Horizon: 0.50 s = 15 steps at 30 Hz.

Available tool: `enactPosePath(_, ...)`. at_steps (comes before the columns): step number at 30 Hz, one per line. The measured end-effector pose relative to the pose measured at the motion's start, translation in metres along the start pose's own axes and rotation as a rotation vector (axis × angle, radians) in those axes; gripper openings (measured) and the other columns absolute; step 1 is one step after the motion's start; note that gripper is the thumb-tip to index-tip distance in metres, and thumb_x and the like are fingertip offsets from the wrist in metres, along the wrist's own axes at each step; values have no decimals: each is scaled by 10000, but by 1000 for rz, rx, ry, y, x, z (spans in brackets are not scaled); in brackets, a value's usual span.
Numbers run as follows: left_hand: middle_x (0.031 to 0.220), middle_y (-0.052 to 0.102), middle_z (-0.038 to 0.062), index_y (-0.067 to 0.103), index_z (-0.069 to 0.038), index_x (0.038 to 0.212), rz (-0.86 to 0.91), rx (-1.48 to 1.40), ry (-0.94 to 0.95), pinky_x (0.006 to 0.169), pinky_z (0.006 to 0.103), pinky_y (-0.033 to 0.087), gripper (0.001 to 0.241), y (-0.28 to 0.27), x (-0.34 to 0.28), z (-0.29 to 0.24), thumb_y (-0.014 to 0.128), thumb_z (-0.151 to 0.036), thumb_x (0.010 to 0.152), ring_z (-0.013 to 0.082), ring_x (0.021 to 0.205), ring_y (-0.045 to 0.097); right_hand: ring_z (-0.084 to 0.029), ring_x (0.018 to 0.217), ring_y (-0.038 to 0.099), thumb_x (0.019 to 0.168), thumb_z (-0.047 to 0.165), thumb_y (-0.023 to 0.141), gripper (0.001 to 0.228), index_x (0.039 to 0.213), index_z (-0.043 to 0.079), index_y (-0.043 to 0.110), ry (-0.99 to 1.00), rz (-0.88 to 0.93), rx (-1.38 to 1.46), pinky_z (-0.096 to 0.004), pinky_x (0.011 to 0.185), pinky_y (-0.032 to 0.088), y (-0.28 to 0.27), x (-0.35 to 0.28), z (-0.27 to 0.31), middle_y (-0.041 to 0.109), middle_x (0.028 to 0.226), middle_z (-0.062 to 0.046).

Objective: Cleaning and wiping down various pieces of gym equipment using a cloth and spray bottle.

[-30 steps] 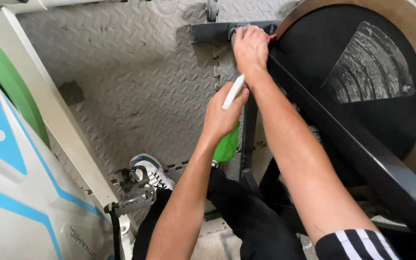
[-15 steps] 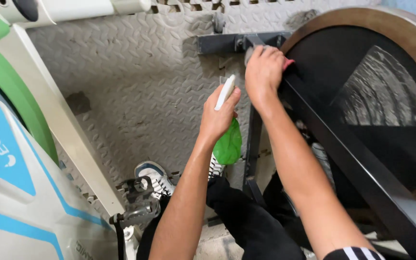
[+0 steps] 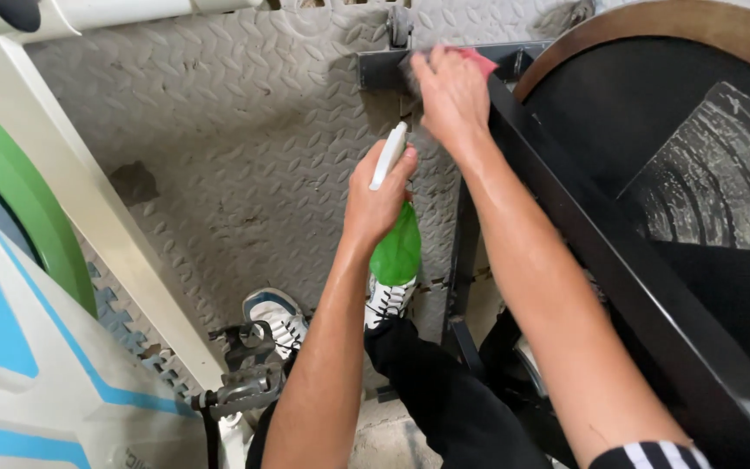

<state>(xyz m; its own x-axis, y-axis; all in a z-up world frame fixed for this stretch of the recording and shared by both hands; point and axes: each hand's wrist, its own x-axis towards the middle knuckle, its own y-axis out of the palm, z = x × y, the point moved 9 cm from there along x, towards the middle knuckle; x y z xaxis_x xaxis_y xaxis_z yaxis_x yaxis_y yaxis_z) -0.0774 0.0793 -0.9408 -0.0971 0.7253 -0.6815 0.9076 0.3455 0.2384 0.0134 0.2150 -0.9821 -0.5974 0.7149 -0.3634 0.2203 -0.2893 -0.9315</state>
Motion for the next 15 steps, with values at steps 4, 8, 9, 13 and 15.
enactPosePath(4,773,667,30,677,-50,1033,-10,124,45,556,319,522,274,-3,18,-1,648,-303,932,107,602,621,-376,1088,673,837,65,644,485,1312,156,677,108,37,537,-475,907,531,25,-32,17,708,1213,-163)
enactPosePath(8,796,722,157,692,-46,976,-44,359,88,639,412,543,258,-2,38,-9,633,-294,935,293,707,715,-392,1093,660,819,43,637,458,1262,149,687,487,-39,723,-486,884,539,8,-69,8,716,1204,-155)
enactPosePath(9,831,725,195,691,-49,962,-84,510,105,678,453,543,270,-2,42,-14,640,-313,939,378,766,713,-401,1092,660,805,-14,577,516,1282,148,686,540,-103,731,-489,881,543,13,-80,2,714,1225,-155)
enactPosePath(13,934,715,230,660,-34,910,-114,743,164,756,542,513,267,-1,58,-18,653,-301,916,471,897,659,-402,1126,674,811,-38,515,545,1311,116,665,486,-208,758,-481,928,544,24,-89,-1,711,1234,-178)
enactPosePath(15,968,728,209,674,-24,954,-103,743,133,796,545,503,266,-6,52,-23,675,-278,877,457,946,658,-442,1240,640,830,-46,521,578,1399,50,559,369,-490,776,-484,1065,508,13,-93,0,646,1336,-257)
